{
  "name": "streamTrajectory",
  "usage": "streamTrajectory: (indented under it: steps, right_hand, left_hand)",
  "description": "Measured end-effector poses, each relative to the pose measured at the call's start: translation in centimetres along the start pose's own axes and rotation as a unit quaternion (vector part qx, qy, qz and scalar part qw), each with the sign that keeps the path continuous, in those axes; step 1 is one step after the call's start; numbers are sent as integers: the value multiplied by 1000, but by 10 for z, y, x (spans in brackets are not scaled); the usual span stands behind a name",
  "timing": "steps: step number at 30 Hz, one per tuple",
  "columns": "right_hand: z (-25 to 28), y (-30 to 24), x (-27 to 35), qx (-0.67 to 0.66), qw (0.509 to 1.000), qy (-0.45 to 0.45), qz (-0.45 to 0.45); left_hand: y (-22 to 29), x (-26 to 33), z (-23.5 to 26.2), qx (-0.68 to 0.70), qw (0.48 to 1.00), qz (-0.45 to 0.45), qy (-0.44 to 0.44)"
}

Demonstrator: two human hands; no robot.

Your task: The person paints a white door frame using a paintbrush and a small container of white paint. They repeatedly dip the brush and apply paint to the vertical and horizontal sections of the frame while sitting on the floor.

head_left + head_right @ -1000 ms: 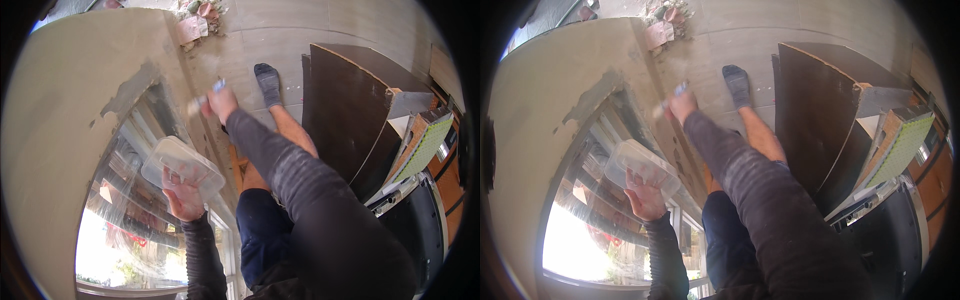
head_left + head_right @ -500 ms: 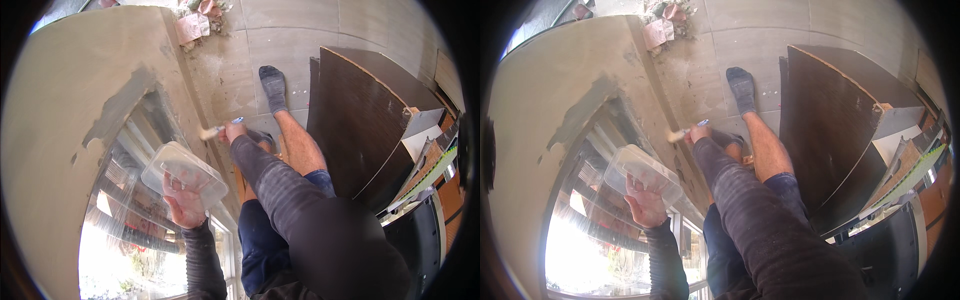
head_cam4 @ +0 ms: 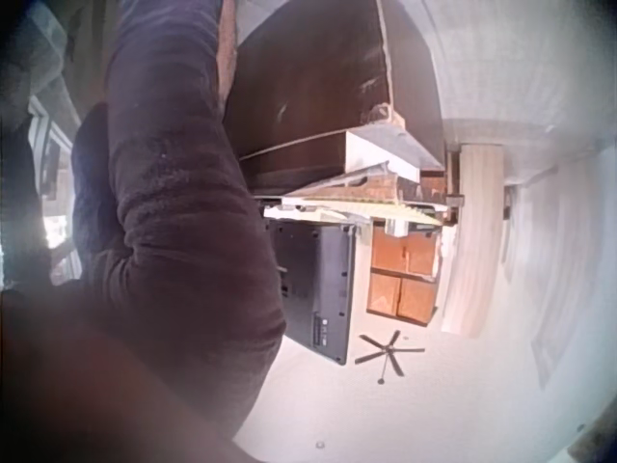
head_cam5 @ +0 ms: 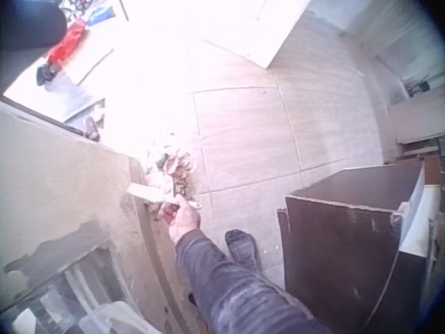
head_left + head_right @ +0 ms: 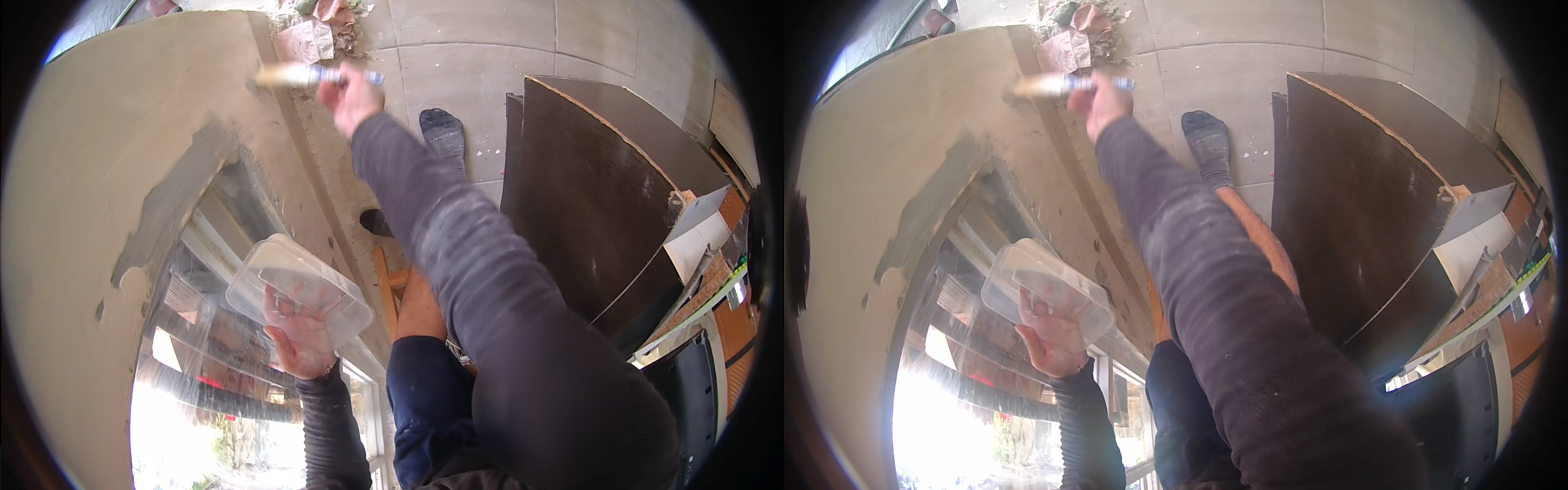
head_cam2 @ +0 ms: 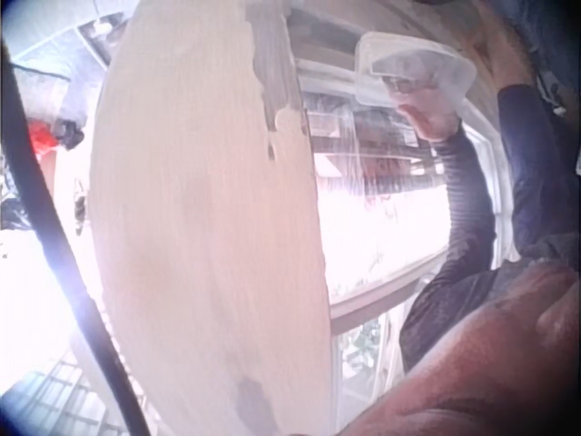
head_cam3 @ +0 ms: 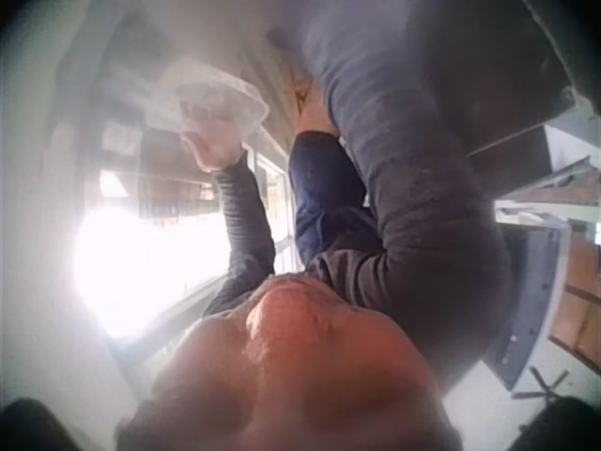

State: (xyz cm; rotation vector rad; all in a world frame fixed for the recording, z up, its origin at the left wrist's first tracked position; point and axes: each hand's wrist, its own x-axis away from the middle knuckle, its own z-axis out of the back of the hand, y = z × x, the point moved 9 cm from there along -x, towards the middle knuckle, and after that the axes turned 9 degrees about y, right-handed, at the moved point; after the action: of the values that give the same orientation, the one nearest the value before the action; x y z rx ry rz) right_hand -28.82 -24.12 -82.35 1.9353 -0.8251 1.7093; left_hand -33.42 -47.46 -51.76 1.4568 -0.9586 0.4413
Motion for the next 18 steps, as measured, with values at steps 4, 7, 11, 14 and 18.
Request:
streamTrajectory:
  steps: [4, 7, 11, 14, 18]
  right_hand:
    - [174, 80, -13, 64, 983, 164, -53]
    - [253, 93, 40, 371, 892, 243, -82]
    - [181, 63, 16, 735, 677, 12, 25]
    - [28, 7, -2, 673, 683, -64, 276]
    - [-90, -51, 8, 284, 936, -89, 189]
  left_hand:
    - [-5, -11, -18, -4, 999, 18, -39]
    - [-1, -5, -3, -3, 1000, 9, -18]
    - [0, -2, -5, -10, 1000, 12, -27]
    - [-4, -5, -10, 4, 999, 24, -43]
    - [-4, -1, -9, 6, 1000, 17, -21]
